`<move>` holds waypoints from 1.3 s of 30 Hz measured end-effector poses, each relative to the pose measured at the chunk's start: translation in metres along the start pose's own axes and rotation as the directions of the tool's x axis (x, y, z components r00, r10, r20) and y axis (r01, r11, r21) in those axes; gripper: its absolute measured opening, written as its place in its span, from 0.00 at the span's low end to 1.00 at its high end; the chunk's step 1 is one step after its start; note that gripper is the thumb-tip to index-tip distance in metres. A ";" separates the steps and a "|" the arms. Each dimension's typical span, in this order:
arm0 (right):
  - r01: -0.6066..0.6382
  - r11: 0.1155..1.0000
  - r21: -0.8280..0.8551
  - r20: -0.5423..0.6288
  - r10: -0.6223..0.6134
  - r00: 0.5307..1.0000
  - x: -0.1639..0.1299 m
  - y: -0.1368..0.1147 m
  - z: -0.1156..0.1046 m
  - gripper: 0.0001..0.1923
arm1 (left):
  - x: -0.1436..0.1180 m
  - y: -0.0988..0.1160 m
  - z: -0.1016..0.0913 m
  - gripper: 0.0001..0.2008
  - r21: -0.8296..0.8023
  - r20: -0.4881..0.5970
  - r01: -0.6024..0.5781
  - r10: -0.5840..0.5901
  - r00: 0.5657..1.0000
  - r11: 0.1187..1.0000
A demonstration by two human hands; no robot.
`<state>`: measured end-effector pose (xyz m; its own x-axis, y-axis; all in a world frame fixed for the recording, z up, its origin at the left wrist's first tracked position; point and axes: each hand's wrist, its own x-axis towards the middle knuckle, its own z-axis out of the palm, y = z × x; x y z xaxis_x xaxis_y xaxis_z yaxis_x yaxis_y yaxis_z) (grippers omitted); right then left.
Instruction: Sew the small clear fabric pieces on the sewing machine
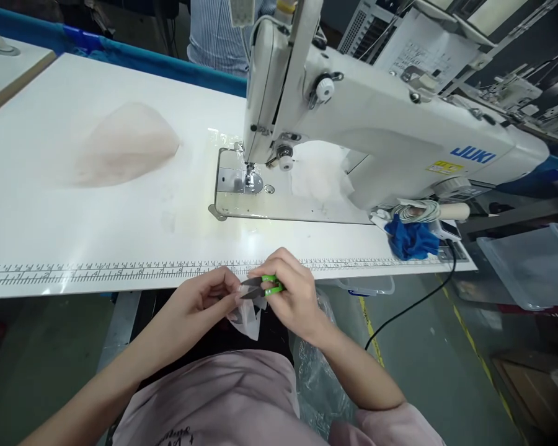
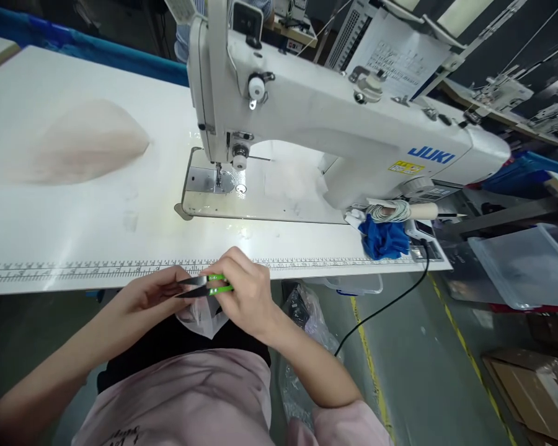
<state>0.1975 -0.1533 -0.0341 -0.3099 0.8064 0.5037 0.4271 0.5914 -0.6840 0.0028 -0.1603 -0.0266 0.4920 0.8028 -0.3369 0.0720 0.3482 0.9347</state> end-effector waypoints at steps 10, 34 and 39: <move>-0.049 0.997 0.056 0.078 0.045 0.996 0.004 0.003 -0.003 0.12 | 0.004 -0.001 0.002 0.13 -0.011 0.001 -0.038 0.038 0.999 0.999; -0.181 0.972 -0.146 -0.065 0.173 0.983 0.007 0.011 -0.042 0.04 | 0.000 0.013 -0.001 0.11 0.112 0.091 0.063 -0.073 0.993 0.992; -0.237 0.916 -0.325 -0.235 0.164 0.958 0.000 0.016 -0.073 0.04 | -0.005 0.015 -0.006 0.11 0.128 0.096 0.073 -0.086 0.992 0.989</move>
<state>0.2660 -0.1445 -0.0069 -0.0271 0.8688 0.4944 0.7402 0.3498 -0.5743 -0.0040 -0.1566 -0.0118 0.5650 0.7197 -0.4036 0.2184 0.3412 0.9142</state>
